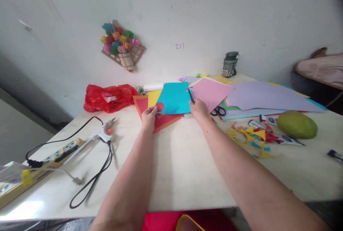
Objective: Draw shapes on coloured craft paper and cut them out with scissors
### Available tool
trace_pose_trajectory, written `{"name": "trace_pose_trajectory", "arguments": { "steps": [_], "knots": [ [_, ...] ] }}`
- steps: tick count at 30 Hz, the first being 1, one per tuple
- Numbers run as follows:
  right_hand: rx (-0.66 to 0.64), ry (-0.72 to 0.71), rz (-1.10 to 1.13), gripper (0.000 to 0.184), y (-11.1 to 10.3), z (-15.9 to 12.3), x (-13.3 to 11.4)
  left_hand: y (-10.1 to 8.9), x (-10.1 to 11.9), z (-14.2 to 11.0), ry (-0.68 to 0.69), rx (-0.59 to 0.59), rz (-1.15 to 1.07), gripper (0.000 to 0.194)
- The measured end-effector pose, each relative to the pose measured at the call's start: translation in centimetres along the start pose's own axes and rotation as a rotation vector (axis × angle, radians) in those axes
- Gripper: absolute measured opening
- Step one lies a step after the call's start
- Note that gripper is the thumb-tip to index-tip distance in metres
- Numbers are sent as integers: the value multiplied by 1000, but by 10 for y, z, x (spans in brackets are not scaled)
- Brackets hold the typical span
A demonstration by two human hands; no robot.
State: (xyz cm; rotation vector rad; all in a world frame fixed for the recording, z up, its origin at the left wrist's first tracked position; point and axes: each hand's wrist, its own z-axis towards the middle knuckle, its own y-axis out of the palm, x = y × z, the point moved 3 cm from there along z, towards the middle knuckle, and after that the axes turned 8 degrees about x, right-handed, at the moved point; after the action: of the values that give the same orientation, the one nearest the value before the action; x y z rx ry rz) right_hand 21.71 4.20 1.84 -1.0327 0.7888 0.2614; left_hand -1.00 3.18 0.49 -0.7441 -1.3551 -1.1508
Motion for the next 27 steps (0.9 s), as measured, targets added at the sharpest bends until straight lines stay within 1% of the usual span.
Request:
{"name": "trace_pose_trajectory", "arguments": {
  "steps": [2, 4, 6, 8, 10, 12, 13, 15, 17, 18, 19, 20, 21, 22, 24, 25, 26, 27],
  "knots": [
    [55, 38, 0, 35, -7, -2, -1, 0, 0, -2, 11, -10, 22, 30],
    [91, 61, 45, 35, -10, -3, -1, 1, 0, -4, 7, -15, 44, 29],
    [62, 53, 163, 30, -7, -4, -1, 2, 1, -7, 6, -34, 58, 28],
    [-42, 20, 336, 24, 1, -3, -4, 5, 3, -10, 16, -78, 59, 29],
    [-130, -27, 439, 19, 8, -5, -7, 9, 4, -13, 12, -136, 56, 31],
    [-177, -69, 493, 21, 12, -8, -10, 15, 4, -18, -12, -201, 66, 32],
    [-224, -78, 517, 24, 14, -11, -12, 19, 3, -21, -20, -235, 76, 32],
    [-353, -72, 572, 29, 17, -19, -14, 28, 2, -28, -24, -314, 97, 31],
    [-474, -54, 614, 29, 18, -25, -15, 35, 0, -34, -30, -384, 119, 29],
    [-501, -50, 622, 28, 18, -26, -14, 38, -1, -35, -35, -403, 136, 29],
    [-498, -49, 618, 27, 16, -25, -13, 38, -1, -34, -33, -394, 163, 28],
    [-473, -48, 601, 25, 15, -23, -11, 35, -1, -31, -21, -350, 196, 26],
    [-436, -47, 571, 24, 13, -20, -9, 30, 1, -27, 10, -261, 239, 23],
    [-388, -48, 532, 23, 11, -16, -6, 21, 5, -20, 68, -101, 291, 19],
    [-317, -58, 428, 23, 7, -9, -1, -5, 14, -8, 194, 289, 402, 12],
    [-283, -72, 384, 23, 6, -6, 1, -19, 17, -2, 219, 453, 473, 12],
    [-252, -91, 359, 24, 5, -4, 2, -31, 18, 3, 210, 576, 534, 17],
    [-228, -117, 351, 25, 5, -3, 2, -43, 17, 9, 180, 667, 561, 22]
  ]
}}
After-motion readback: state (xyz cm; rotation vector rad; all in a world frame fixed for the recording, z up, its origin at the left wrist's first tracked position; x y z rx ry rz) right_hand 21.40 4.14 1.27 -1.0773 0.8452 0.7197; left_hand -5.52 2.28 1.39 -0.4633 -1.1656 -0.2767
